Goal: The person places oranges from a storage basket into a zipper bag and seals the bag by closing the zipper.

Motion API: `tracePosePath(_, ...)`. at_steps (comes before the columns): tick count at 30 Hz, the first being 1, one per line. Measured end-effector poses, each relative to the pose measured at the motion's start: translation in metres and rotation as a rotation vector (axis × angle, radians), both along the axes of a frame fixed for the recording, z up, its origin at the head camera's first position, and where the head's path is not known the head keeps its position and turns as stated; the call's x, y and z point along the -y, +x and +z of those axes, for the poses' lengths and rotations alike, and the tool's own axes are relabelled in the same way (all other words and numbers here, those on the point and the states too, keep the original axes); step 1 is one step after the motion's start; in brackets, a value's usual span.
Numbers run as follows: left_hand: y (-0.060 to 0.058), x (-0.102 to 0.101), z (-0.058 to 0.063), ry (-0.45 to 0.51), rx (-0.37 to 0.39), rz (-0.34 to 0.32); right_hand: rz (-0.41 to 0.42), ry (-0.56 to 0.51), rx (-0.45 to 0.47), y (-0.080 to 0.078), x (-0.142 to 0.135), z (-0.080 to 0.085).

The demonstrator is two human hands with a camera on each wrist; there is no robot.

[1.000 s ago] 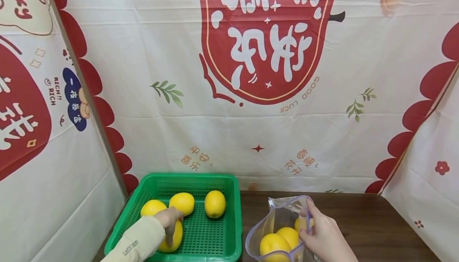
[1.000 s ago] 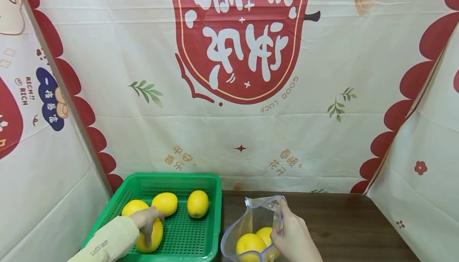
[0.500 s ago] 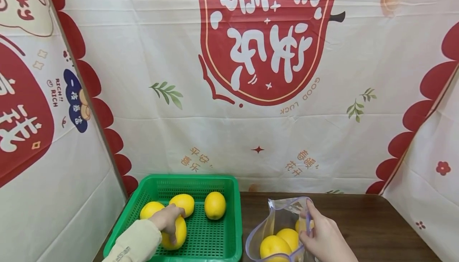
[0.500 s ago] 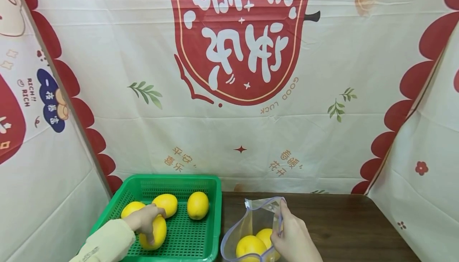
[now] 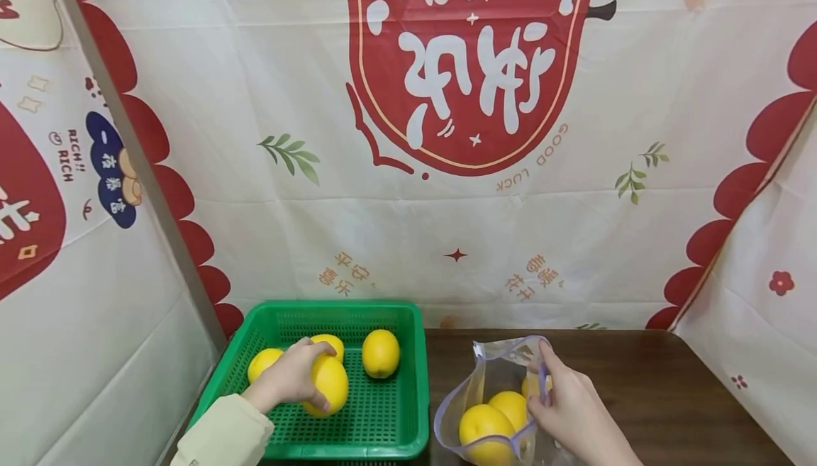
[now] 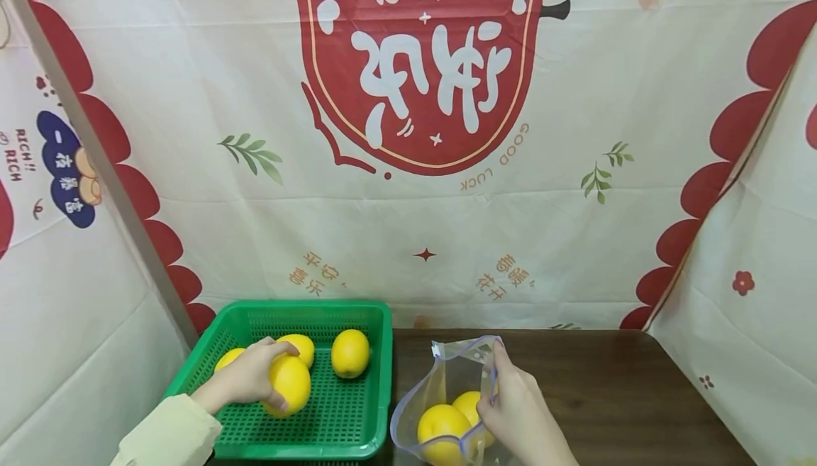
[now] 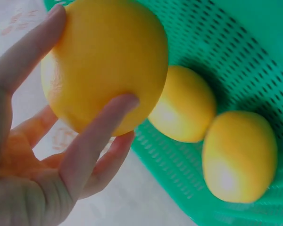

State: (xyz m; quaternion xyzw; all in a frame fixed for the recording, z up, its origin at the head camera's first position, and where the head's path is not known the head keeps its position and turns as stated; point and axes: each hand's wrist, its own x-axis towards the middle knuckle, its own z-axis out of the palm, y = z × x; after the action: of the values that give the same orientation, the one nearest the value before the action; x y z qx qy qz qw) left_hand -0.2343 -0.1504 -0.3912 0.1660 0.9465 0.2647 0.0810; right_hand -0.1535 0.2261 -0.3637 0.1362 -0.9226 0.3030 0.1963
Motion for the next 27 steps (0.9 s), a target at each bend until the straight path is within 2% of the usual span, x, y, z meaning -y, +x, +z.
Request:
tracePosePath(5,0.009,-0.017,0.009,0.055,-0.01,-0.011,0.007,0.008,0.048,0.002,0.002,0.003)
tracePosePath(8,0.006,-0.029,0.021,0.07,-0.06,-0.006,0.009,0.034,0.0,-0.006,0.004,0.009)
tracePosePath(10,0.003,-0.036,0.03,0.076,-0.09,0.001,0.01,0.044,0.002,-0.012,0.005,0.014)
tracePosePath(14,0.001,-0.047,0.042,0.114,-0.103,-0.002,0.015,0.035,0.077,-0.022,0.009,0.021)
tracePosePath(18,0.002,-0.064,0.044,0.165,-0.098,-0.049,0.006,0.033,0.13,-0.022,0.008,0.022)
tracePosePath(27,0.01,-0.112,0.041,0.292,-0.125,-0.138,-0.002,0.037,0.175,-0.019,0.004,0.016)
